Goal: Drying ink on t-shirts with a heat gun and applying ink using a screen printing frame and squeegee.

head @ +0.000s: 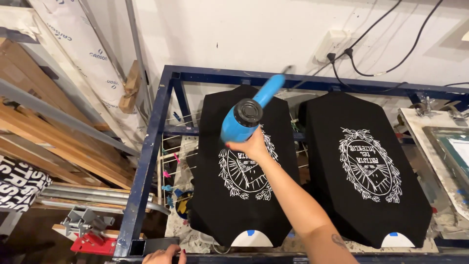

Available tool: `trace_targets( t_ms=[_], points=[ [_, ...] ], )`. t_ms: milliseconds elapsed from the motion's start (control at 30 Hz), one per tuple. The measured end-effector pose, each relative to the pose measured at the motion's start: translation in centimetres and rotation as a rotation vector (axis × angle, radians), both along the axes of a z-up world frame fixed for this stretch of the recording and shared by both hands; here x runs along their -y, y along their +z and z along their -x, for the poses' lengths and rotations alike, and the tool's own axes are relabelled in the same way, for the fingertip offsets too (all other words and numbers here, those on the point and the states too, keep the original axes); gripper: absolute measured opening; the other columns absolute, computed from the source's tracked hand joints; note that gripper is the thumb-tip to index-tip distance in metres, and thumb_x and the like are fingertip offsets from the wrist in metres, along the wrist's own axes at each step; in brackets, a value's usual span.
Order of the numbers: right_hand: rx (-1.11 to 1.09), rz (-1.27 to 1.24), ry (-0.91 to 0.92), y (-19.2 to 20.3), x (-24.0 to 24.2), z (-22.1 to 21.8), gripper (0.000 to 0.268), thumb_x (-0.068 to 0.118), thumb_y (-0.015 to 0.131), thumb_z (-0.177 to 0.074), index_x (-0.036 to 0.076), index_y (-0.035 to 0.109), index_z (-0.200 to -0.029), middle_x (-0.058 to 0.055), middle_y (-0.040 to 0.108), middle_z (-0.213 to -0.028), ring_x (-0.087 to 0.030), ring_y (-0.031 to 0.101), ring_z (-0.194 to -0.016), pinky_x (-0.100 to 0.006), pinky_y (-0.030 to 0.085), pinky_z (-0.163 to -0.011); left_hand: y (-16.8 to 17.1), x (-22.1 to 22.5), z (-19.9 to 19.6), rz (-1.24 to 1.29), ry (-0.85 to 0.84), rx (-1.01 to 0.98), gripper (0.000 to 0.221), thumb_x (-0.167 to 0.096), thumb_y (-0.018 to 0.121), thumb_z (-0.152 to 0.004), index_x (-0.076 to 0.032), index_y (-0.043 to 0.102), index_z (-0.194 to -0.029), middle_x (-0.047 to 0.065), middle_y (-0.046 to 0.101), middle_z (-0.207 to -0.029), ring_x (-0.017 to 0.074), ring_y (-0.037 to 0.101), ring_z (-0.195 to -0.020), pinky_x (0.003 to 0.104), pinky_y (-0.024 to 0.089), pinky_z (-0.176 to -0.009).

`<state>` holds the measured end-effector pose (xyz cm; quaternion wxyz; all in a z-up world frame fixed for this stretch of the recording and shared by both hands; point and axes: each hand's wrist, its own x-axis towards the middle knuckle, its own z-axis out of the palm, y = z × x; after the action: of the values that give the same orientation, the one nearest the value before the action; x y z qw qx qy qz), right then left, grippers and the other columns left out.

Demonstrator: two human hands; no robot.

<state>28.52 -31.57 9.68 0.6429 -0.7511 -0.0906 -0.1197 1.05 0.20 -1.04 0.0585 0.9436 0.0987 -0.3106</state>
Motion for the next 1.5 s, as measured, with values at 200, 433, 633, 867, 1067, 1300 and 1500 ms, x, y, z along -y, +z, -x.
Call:
trace_targets(
  t_ms=[200, 433, 633, 867, 1067, 1300, 1500],
  points=[
    [-0.232, 0.152, 0.136, 2.1, 1.2, -1.2, 0.099, 0.028, 0.097, -0.053, 0.014, 0.051, -0.139, -0.011, 0.067, -0.134, -0.031, 0.064, -0.125, -0.048, 0.057, -0.102, -4.3, 0.4, 0.9, -0.038, 0.055, 0.188, 0.018, -0.062, 0.056, -0.082, -0.05, 0.069, -0.087, -0.028, 0.071, -0.073, -0.0004, 0.067, -0.085, 0.02, 0.046, -0.091],
    [0.047, 0.068, -0.097, 1.9, 1.5, -3.9, 0.108, 0.018, 0.098, -0.058, 0.012, 0.038, -0.148, -0.011, 0.062, -0.139, -0.028, 0.06, -0.13, -0.044, 0.05, -0.107, -2.0, 0.2, 0.6, -0.014, 0.042, 0.072, 0.021, -0.063, 0.053, -0.085, -0.05, 0.068, -0.093, -0.018, 0.069, -0.074, 0.0006, 0.069, -0.09, 0.018, 0.047, -0.094],
    [0.063, -0.006, -0.175, -0.5, 3.8, -6.8, 0.103, 0.022, 0.1, -0.052, 0.008, 0.046, -0.139, -0.014, 0.063, -0.132, -0.026, 0.061, -0.122, -0.042, 0.051, -0.102, -5.1, 0.1, 0.9, -0.057, 0.051, 0.122, 0.019, -0.064, 0.056, -0.082, -0.053, 0.068, -0.092, -0.028, 0.07, -0.076, -0.0015, 0.068, -0.089, 0.018, 0.046, -0.093],
    [0.009, 0.052, -0.174, 0.9, 6.2, -6.8, 0.104, 0.024, 0.099, -0.056, 0.011, 0.044, -0.143, -0.015, 0.063, -0.135, -0.03, 0.062, -0.124, -0.046, 0.054, -0.102, -10.9, -0.9, 1.6, -0.006, 0.062, 0.471, 0.015, -0.059, 0.059, -0.078, -0.047, 0.068, -0.075, -0.016, 0.054, -0.051, 0.0085, 0.06, -0.06, 0.026, 0.043, -0.077],
    [0.118, -0.073, -0.092, -1.2, 6.2, -8.3, 0.11, 0.018, 0.105, -0.05, 0.006, 0.045, -0.142, -0.017, 0.06, -0.135, -0.03, 0.056, -0.128, -0.052, 0.043, -0.111, -8.0, -0.8, 0.2, -0.049, 0.031, 0.193, 0.018, -0.063, 0.053, -0.084, -0.054, 0.068, -0.09, -0.029, 0.068, -0.074, 0.0012, 0.065, -0.083, 0.02, 0.043, -0.092],
    [0.151, -0.151, 0.02, 0.4, 4.0, -8.7, 0.109, 0.011, 0.11, -0.047, 0.005, 0.051, -0.138, -0.018, 0.063, -0.13, -0.028, 0.057, -0.129, -0.056, 0.038, -0.116, -4.8, -0.8, -0.2, -0.039, 0.043, 0.18, 0.021, -0.063, 0.053, -0.084, -0.051, 0.068, -0.089, -0.03, 0.07, -0.078, -0.0007, 0.066, -0.087, 0.018, 0.045, -0.093],
    [-0.021, -0.162, -0.297, -0.5, 5.4, -9.2, 0.111, 0.009, 0.099, -0.052, 0.011, 0.039, -0.146, -0.015, 0.064, -0.137, -0.029, 0.065, -0.123, -0.046, 0.058, -0.102, -3.8, 0.0, 0.7, -0.007, 0.083, 0.162, 0.023, -0.063, 0.052, -0.084, -0.049, 0.069, -0.089, -0.031, 0.073, -0.081, -0.0022, 0.068, -0.091, 0.016, 0.046, -0.095]
  ],
)
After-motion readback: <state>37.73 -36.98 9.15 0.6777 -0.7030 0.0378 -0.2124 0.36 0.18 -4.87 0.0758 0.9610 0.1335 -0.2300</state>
